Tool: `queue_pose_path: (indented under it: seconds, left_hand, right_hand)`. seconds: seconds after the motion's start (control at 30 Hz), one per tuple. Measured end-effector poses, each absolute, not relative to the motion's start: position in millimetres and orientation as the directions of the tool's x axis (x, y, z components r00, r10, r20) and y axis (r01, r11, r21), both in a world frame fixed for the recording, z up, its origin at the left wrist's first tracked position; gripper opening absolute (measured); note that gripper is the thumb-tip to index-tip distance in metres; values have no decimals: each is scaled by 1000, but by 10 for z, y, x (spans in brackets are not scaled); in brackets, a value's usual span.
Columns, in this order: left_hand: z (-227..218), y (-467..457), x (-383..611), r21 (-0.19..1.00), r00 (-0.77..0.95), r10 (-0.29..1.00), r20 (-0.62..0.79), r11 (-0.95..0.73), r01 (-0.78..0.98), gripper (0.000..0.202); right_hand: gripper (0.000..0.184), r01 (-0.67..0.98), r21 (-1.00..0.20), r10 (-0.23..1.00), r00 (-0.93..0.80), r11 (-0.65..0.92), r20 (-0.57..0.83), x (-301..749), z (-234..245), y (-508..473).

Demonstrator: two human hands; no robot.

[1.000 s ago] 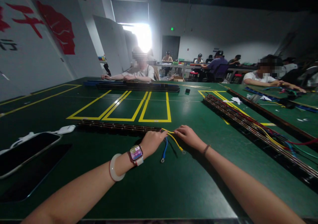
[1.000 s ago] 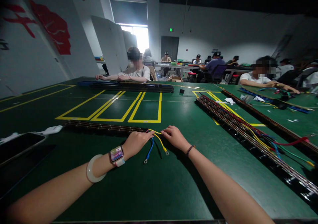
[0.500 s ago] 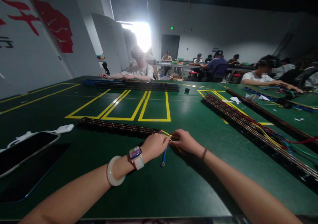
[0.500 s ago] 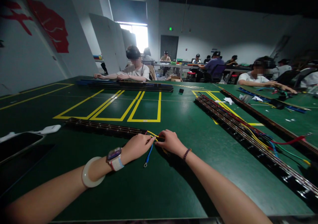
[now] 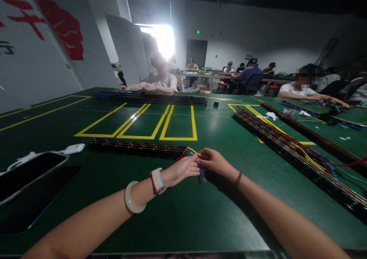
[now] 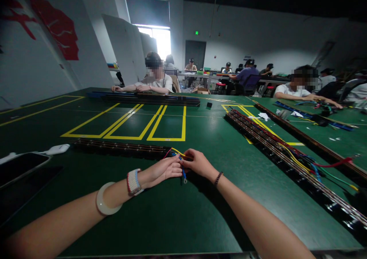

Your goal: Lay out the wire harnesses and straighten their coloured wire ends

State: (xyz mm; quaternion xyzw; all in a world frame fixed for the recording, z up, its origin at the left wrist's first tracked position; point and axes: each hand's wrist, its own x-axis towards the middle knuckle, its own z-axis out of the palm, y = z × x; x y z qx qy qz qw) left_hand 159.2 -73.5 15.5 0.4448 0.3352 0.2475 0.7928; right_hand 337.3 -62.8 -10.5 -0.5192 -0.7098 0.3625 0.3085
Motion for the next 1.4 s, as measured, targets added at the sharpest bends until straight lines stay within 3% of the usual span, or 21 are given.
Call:
queue_pose_path:
  seconds: [0.13,0.27,0.37,0.53,0.63,0.7,0.8,0.9,0.97,1.07,1.27,1.4]
  left_hand:
    - [54,-710,1609,831,680,678,-277,525,-185,40]
    - [-19,-721,1632,786,692,681,-239,554,-274,33]
    - [-52,-738,1654,762,692,693,-202,555,-333,27]
    - [-109,-723,1684,734,635,748,-193,540,-413,22]
    - [-129,-705,1691,735,603,765,-227,541,-409,23]
    - [-129,-699,1691,736,589,774,-235,537,-413,22]
    - [-112,-697,1683,730,591,773,-230,538,-421,24]
    - [-90,-696,1663,723,617,754,-226,554,-412,24]
    - [-79,-695,1649,731,636,739,-223,558,-392,22]
    - [-69,-697,1636,746,643,734,-217,550,-376,19]
    - [-66,-707,1644,735,639,733,-232,563,-378,25]
    - [-69,-704,1637,742,644,729,-231,560,-369,28]
  right_hand:
    - [16,514,-824,963,-239,237,128,3320,-78,-666]
    - [8,623,-714,947,-203,320,248,3274,-35,-721]
    - [8,734,-559,917,-239,386,319,3246,-18,-759]
    - [10,854,-173,845,-416,490,337,3148,-4,-835]
    - [14,849,-82,817,-469,522,335,3096,21,-887]
    - [16,826,-115,801,-488,553,348,3093,54,-912]
    - [17,769,-280,807,-475,574,351,3143,122,-920]
    - [22,722,-477,861,-366,502,352,3232,195,-890]
    - [24,716,-540,890,-276,443,363,3296,234,-860]
    - [29,755,-512,908,-282,409,310,3371,267,-831]
    - [42,835,-442,924,-381,328,-33,3425,261,-828]
    - [43,869,-372,938,-345,326,16,3483,244,-758]
